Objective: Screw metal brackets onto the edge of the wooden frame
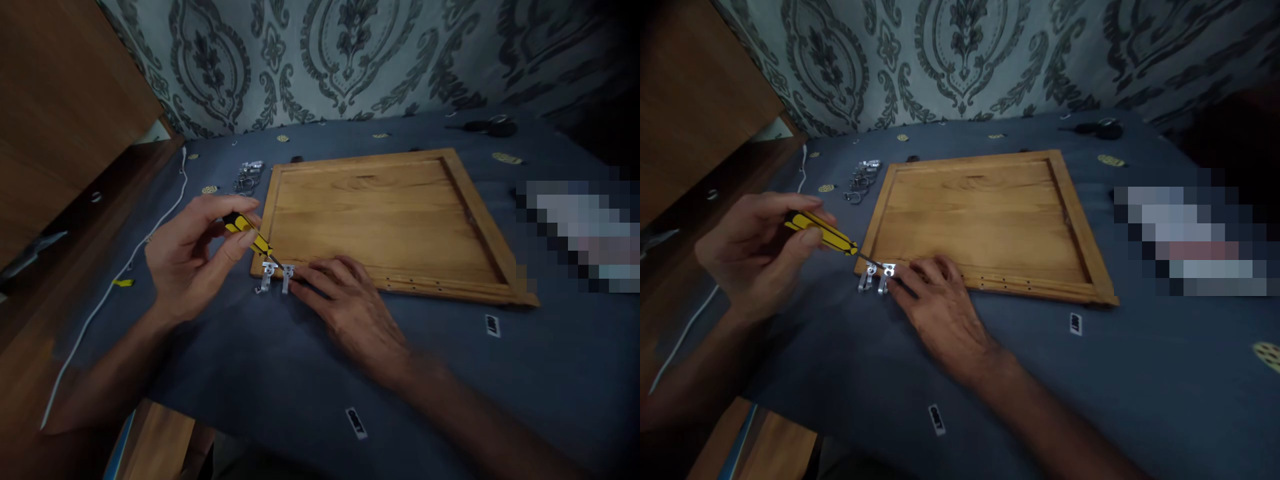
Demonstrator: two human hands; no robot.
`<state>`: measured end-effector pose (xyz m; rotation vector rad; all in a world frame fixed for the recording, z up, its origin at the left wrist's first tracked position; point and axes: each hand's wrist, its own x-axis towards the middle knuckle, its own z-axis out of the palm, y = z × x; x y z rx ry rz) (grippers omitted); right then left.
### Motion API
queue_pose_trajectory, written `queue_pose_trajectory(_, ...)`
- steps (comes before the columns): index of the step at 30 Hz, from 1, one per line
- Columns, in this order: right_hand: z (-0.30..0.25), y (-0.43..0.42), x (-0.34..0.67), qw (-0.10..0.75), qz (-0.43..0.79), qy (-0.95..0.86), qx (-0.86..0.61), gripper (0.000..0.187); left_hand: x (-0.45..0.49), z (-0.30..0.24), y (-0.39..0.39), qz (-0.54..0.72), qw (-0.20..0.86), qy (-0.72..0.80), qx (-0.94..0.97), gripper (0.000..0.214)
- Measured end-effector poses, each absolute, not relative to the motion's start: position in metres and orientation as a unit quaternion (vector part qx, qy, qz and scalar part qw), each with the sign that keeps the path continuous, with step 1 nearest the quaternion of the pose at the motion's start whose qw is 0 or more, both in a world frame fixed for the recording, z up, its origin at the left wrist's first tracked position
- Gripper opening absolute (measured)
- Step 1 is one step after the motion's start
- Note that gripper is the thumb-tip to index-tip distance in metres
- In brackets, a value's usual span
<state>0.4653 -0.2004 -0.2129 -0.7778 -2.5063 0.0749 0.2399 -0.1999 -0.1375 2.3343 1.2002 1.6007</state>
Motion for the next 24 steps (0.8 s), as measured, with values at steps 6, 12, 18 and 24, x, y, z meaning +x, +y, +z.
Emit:
queue_pose_trajectory(6, -0.2123, -0.1998, 0.4649, 0.256, 0.006, -0.923, -0.289, 0.03, 0.2399, -0.1406, -0.1985, 0.513, 0.051, 0.375, 0.77, 0.029)
queue_pose_trajectory(12, -0.2126, -0.2001, 0.4648, 0.264, 0.011, -0.921, -0.286, 0.028, 0.2401, -0.1409, -0.1985, 0.503, 0.036, 0.374, 0.778, 0.034)
queue_pose_trajectory(18, -0.2122, -0.2002, 0.4646, 0.257, 0.01, -0.922, -0.291, 0.034, 0.2391, -0.1428, -0.1988, 0.499, 0.027, 0.389, 0.774, 0.034)
queue_pose_trajectory(24, -0.2127, -0.1999, 0.4641, 0.263, 0.01, -0.92, -0.291, 0.031, 0.2397, -0.1429, -0.1985, 0.496, 0.032, 0.377, 0.781, 0.035)
